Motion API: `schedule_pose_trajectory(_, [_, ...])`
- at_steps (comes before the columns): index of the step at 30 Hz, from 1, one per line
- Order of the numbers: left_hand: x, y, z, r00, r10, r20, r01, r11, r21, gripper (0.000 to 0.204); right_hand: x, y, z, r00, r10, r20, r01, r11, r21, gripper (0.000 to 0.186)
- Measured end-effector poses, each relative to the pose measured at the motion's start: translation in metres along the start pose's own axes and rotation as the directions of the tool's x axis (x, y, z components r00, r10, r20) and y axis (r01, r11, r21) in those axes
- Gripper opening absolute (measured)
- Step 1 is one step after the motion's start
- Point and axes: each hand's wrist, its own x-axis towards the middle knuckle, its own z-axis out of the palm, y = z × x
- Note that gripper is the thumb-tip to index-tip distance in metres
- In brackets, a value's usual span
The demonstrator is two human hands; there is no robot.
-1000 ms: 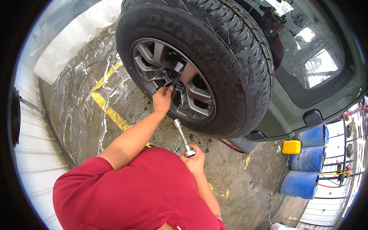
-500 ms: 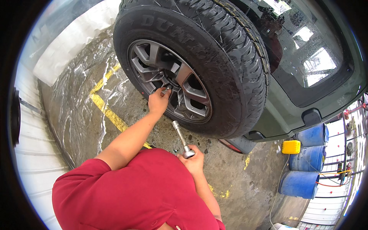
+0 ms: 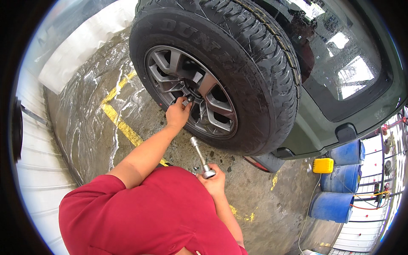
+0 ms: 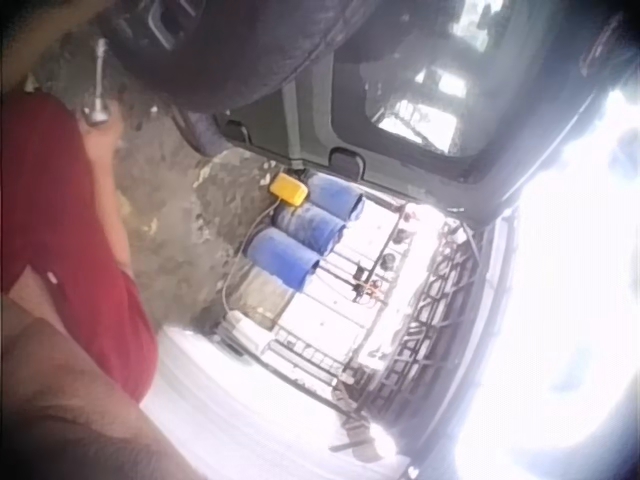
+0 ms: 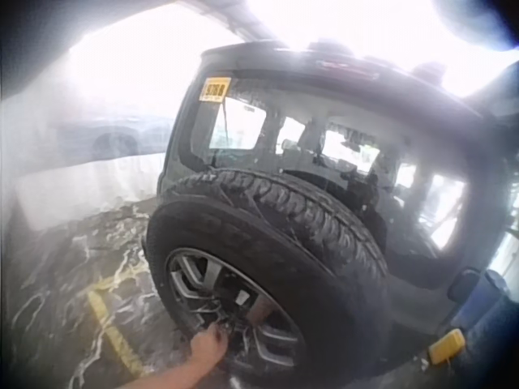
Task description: The person uses a lug wrench to loosen and remove the lug nuts from a car tire. After removing all the nuts, the person lifts the tire off the vehicle and places it on the floor.
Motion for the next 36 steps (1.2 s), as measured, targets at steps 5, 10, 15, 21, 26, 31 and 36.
schedule_pose_trajectory(5, [0.005, -0.006, 0.002, 0.983, 0.166, -0.075, -0.165, 0.986, 0.017, 0.025, 0.000, -0.004, 0.001, 1.000, 0.025, 0.012, -0.025, 0.999, -0.031, 0.032])
schedule_pose_trajectory(10, [0.008, -0.002, 0.003, 0.999, -0.003, 0.039, -0.004, 0.988, 0.154, 0.022, 0.001, -0.001, 0.000, 0.999, 0.054, 0.004, -0.054, 0.997, -0.056, 0.031])
schedule_pose_trajectory(15, [0.003, -0.003, -0.002, 0.996, 0.079, -0.042, -0.081, 0.996, -0.038, 0.023, 0.001, -0.005, -0.002, 0.998, 0.061, -0.005, -0.061, 0.997, -0.052, 0.031])
schedule_pose_trajectory(21, [0.007, -0.004, 0.009, 0.995, 0.085, -0.059, -0.080, 0.994, 0.078, 0.025, 0.002, -0.004, -0.003, 0.997, 0.073, -0.004, -0.073, 0.994, -0.081, 0.030])
schedule_pose_trajectory(26, [0.012, 0.001, -0.002, 0.998, -0.055, 0.033, 0.054, 0.998, 0.019, 0.026, 0.002, -0.007, -0.004, 0.996, 0.084, -0.001, -0.084, 0.994, -0.076, 0.029])
schedule_pose_trajectory(31, [0.005, -0.005, -0.003, 0.995, 0.081, -0.050, -0.082, 0.996, -0.021, 0.025, 0.002, -0.006, -0.006, 0.997, 0.070, 0.013, -0.069, 0.995, -0.071, 0.028])
schedule_pose_trajectory(36, [0.007, -0.016, 0.011, 0.994, 0.103, -0.038, -0.101, 0.993, 0.062, 0.023, 0.002, -0.004, -0.008, 0.998, 0.064, 0.031, -0.062, 0.997, -0.053, 0.029])
